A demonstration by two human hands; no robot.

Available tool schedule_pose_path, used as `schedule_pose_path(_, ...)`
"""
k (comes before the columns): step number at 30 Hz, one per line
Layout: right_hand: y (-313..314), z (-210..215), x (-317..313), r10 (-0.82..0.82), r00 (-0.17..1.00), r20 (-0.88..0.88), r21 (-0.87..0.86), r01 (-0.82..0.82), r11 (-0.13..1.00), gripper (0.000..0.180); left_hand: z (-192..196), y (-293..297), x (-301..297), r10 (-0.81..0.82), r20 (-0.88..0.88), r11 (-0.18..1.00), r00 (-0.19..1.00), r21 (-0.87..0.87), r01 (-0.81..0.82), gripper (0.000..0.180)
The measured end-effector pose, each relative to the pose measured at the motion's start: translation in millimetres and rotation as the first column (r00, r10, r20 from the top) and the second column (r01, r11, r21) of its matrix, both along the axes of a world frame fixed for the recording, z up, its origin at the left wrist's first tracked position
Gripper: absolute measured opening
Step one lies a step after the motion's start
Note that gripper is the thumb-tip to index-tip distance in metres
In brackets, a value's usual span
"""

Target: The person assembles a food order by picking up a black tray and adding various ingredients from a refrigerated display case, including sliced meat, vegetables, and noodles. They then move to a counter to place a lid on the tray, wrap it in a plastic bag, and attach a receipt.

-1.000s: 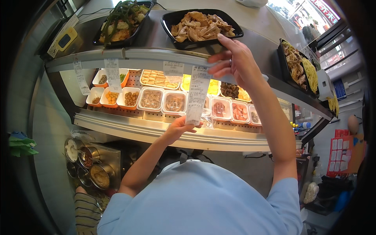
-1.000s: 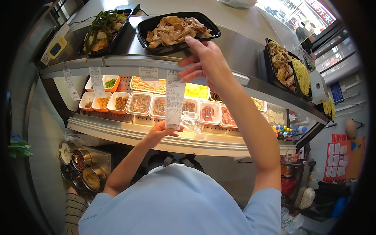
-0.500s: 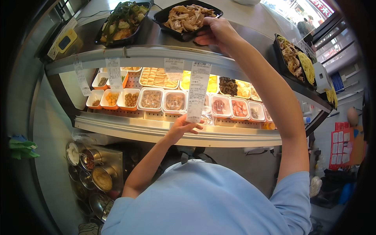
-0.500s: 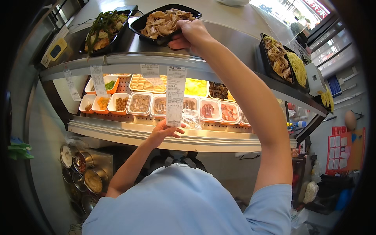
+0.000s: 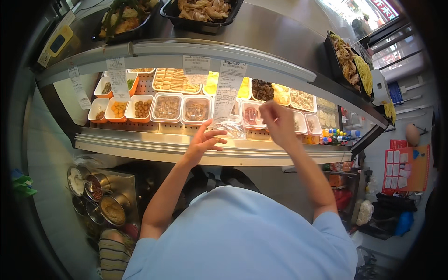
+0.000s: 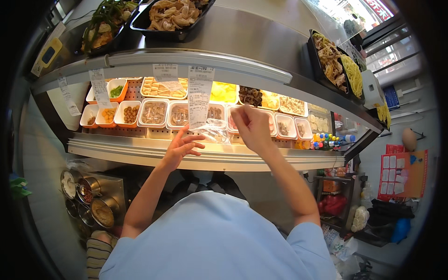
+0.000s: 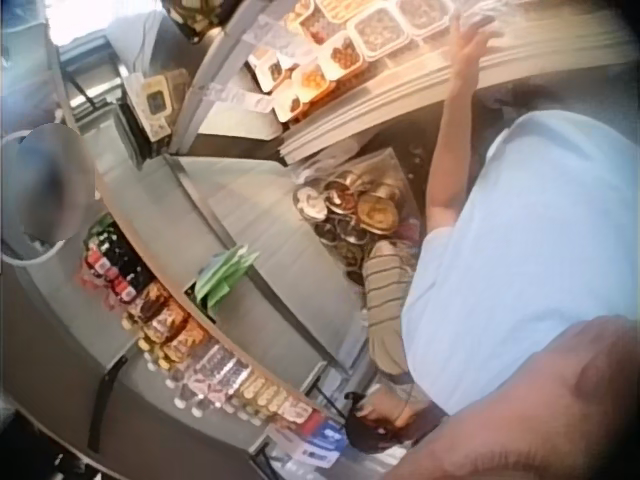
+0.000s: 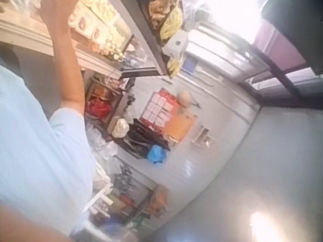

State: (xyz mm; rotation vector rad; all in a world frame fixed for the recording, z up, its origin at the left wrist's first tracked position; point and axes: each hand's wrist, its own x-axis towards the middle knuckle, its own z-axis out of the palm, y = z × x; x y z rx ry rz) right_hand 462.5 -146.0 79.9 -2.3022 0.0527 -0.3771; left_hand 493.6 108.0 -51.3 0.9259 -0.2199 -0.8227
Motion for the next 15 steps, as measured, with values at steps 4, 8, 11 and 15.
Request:
schedule_pose_path(4, -60, -157, -18, -0.139, 0.859, -0.492, -0.062, 0.125, 0.99, 0.034, -13, 9, -9, 0.09, -0.023, 0.993, 0.996, 0.082, -0.088, 0.069)
schedule_pose_path(8, -37, -214, 11, -0.067, 0.761, -0.646, -0.048, 0.047, 0.998, 0.045, -22, 15, -30, 0.207, -0.049, 0.954, 0.977, 0.231, -0.19, 0.059)
schedule_pose_path(11, -21, -232, 25, 0.049, 0.77, -0.637, 0.224, 0.123, 0.967, 0.039, -29, 3, -50, 0.232, 0.07, 0.872, 0.97, 0.428, -0.239, 0.045)
schedule_pose_path(15, -5, -178, 13, 0.309, 0.782, -0.542, 0.84, 0.514, 0.173, 0.027, 14, -46, -64, -0.042, 0.768, 0.489, 0.639, 0.574, -0.657, 0.031)
